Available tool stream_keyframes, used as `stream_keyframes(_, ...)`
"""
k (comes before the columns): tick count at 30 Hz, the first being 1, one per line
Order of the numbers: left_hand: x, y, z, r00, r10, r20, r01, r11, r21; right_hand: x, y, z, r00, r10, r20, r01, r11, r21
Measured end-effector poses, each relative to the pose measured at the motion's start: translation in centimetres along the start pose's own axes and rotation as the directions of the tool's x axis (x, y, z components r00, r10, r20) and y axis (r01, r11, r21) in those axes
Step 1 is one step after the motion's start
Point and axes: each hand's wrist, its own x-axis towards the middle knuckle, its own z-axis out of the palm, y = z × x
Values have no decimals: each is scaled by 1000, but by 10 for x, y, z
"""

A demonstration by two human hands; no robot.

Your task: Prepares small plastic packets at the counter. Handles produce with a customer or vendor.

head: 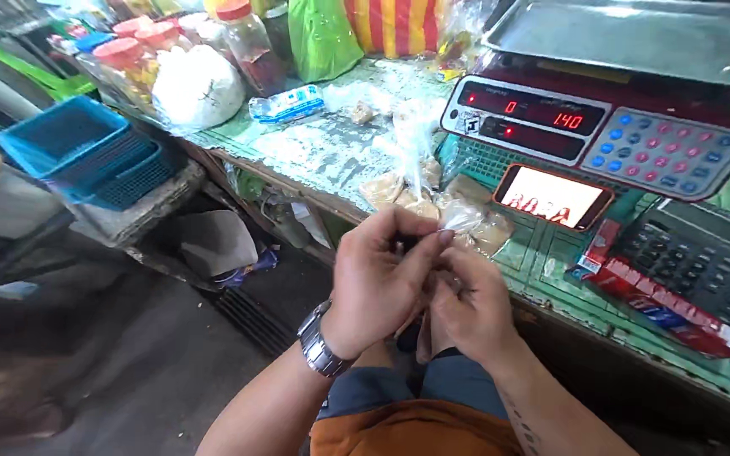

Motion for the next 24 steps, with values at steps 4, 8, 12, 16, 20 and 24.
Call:
stream_keyframes(4,-3,6,-11,987,75,-140,-79,997,-24,-4,-2,9,999,-53,-13,52,999,-14)
stream_keyframes(8,4,3,-17,959,89,-268,-113,991,-73,-6,-3,11,999,-49,-21,49,999,6)
stream_keyframes(12,23,-1,-15,955,16,-297,-66,985,-159,-15,6,10,997,17,-70,-18,1000,-17)
stream_keyframes(16,45,1,-9,970,-50,-238,2,980,-198,-17,7,-1,993,46,-108,-54,996,-74)
stream_keyframes(20,53,-6,2,960,-168,-222,100,953,-286,-20,8,-17,987,160,2,-160,986,-47)
stream_keyframes(24,37,-36,13,921,-362,-146,285,880,-380,-34,18,-45,820,420,388,-533,807,254)
